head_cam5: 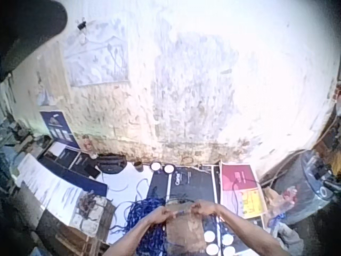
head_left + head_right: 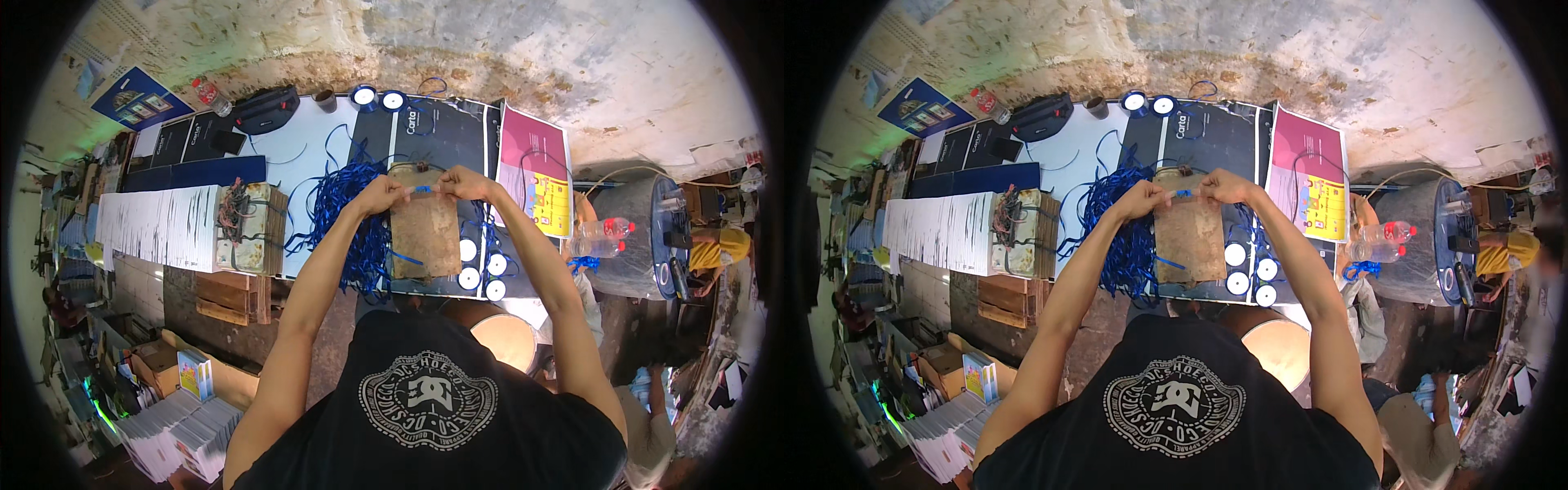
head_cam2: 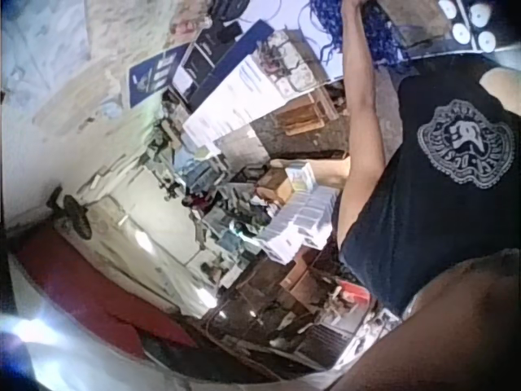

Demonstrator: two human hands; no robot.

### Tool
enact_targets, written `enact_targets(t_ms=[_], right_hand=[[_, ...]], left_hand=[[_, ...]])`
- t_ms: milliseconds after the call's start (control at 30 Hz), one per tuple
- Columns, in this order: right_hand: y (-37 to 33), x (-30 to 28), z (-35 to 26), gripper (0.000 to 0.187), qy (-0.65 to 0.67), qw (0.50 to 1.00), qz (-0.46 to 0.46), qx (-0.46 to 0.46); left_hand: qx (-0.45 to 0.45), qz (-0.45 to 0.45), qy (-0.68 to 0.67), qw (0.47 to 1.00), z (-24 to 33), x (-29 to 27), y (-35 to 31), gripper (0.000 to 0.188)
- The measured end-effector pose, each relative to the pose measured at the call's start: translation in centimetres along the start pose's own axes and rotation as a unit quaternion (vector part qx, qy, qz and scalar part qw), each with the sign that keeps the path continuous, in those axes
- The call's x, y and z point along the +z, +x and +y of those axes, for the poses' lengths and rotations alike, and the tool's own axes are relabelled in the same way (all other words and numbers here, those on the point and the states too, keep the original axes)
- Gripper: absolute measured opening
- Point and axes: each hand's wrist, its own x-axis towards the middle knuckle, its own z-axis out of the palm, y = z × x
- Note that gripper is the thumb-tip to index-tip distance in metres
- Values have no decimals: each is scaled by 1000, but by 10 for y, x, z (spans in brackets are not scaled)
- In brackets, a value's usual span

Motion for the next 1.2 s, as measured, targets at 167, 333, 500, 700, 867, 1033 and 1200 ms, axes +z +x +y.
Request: enact_targets(t_ms=[167, 333, 500, 700, 867, 1033, 1200], right_hand=[[8, -2, 16, 31, 48, 999, 4, 8], [12, -1, 14, 31, 17, 1000, 24, 3], [15, -3, 19, 32, -22, 999, 34, 14], [18, -3, 24, 30, -37, 998, 47, 11], [18, 1, 33, 29, -46, 997, 57, -13], [17, 9, 32, 28, -58, 997, 54, -10], [10, 20, 39, 29, -101, 993, 63, -20]], left_hand=[[1, 10, -2, 1000, 8, 1, 4, 36], [-15, 11, -24, 1000, 9, -1, 1, 36], [-11, 10, -38, 999, 7, 0, 4, 35], [-12, 18, -24, 999, 2, 1, 7, 34], [-28, 6, -11, 1000, -2, 2, 9, 35], [-37, 27, 0, 999, -14, 9, 6, 36], [-45, 30, 13, 998, -17, 16, 0, 36]])
